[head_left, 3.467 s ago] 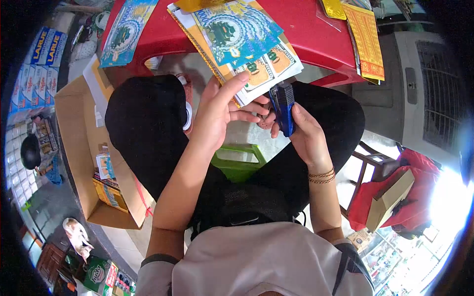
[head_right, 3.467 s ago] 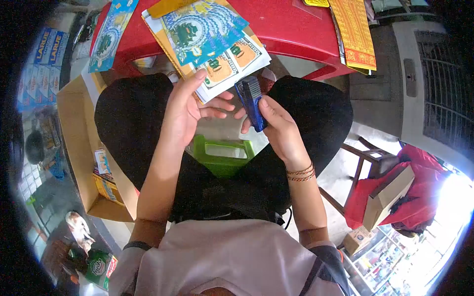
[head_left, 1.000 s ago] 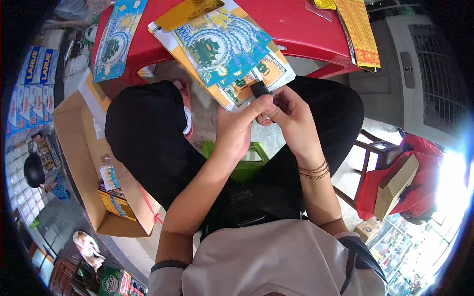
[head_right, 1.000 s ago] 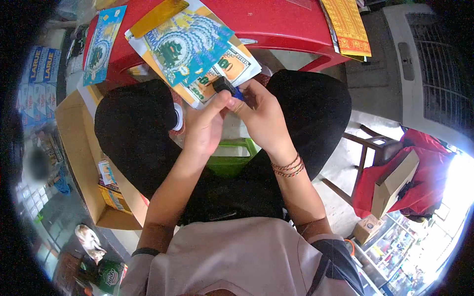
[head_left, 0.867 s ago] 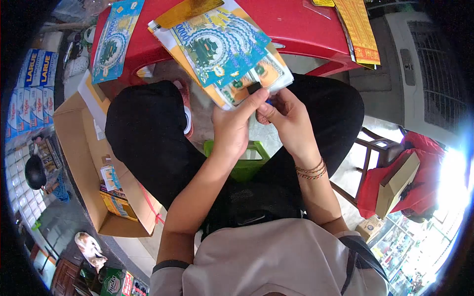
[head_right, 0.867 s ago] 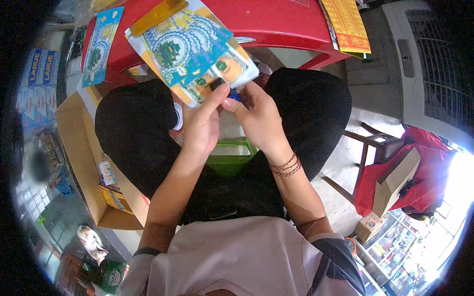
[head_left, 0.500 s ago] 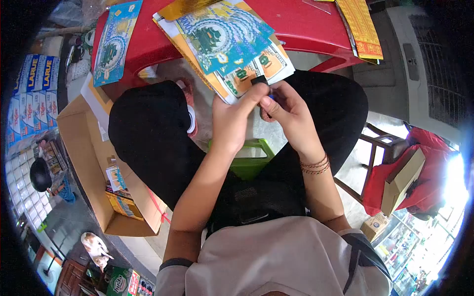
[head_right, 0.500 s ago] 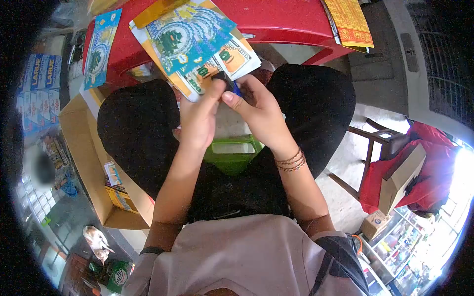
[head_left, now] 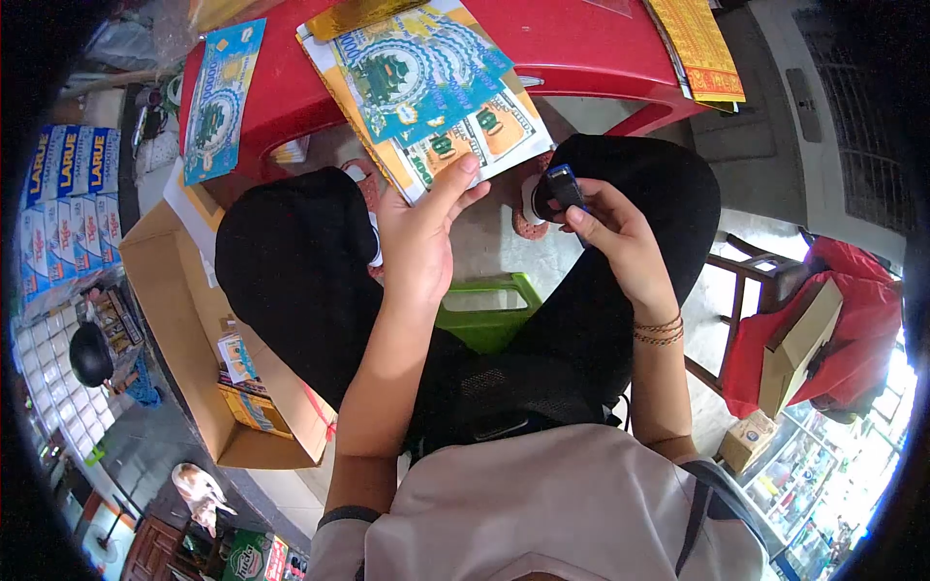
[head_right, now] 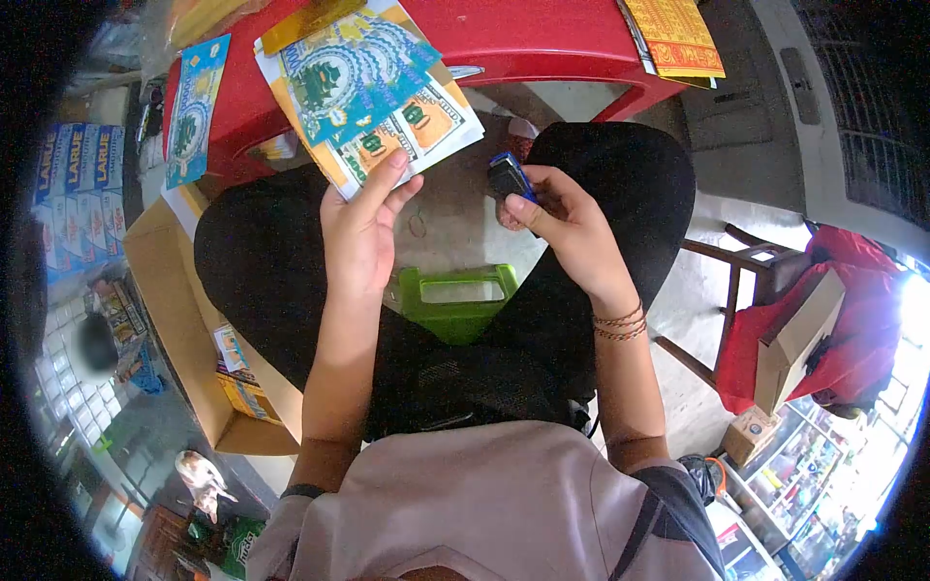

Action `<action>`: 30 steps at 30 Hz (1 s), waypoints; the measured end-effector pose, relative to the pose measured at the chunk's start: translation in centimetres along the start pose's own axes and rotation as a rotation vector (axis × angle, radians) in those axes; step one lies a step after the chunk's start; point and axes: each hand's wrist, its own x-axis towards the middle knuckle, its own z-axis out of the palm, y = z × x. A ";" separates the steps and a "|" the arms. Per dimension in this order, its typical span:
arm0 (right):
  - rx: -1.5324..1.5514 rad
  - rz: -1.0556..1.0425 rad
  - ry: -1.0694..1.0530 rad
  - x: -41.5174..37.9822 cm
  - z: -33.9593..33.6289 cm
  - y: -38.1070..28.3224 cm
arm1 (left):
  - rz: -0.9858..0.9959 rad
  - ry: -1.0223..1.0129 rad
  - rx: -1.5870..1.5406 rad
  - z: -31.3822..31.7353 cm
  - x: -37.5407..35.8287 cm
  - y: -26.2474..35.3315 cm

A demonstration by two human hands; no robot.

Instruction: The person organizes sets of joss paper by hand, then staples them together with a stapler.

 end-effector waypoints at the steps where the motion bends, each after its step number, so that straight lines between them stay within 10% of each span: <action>1: 0.003 -0.005 0.001 0.0 -0.2 0.0 | 0.013 0.017 0.014 0.0 0.0 0.0; 8: 0.457 0.057 0.048 0.1 1.7 0.0 | -0.008 -0.008 0.020 0.3 0.0 -0.3; 16: 0.296 -0.072 0.267 3.0 4.2 -1.4 | -0.013 -0.123 -0.012 0.6 -0.7 0.7; 20: 0.192 -0.140 0.300 4.3 2.7 -2.9 | -0.189 -0.244 0.329 -1.2 -1.2 3.8; 22: 0.091 -0.231 0.303 5.3 1.3 -4.5 | -0.338 -0.657 0.973 -2.1 -1.9 8.0; 30: -0.516 -0.487 0.361 16.1 -4.7 -11.0 | 0.464 -0.347 1.318 0.5 5.3 14.8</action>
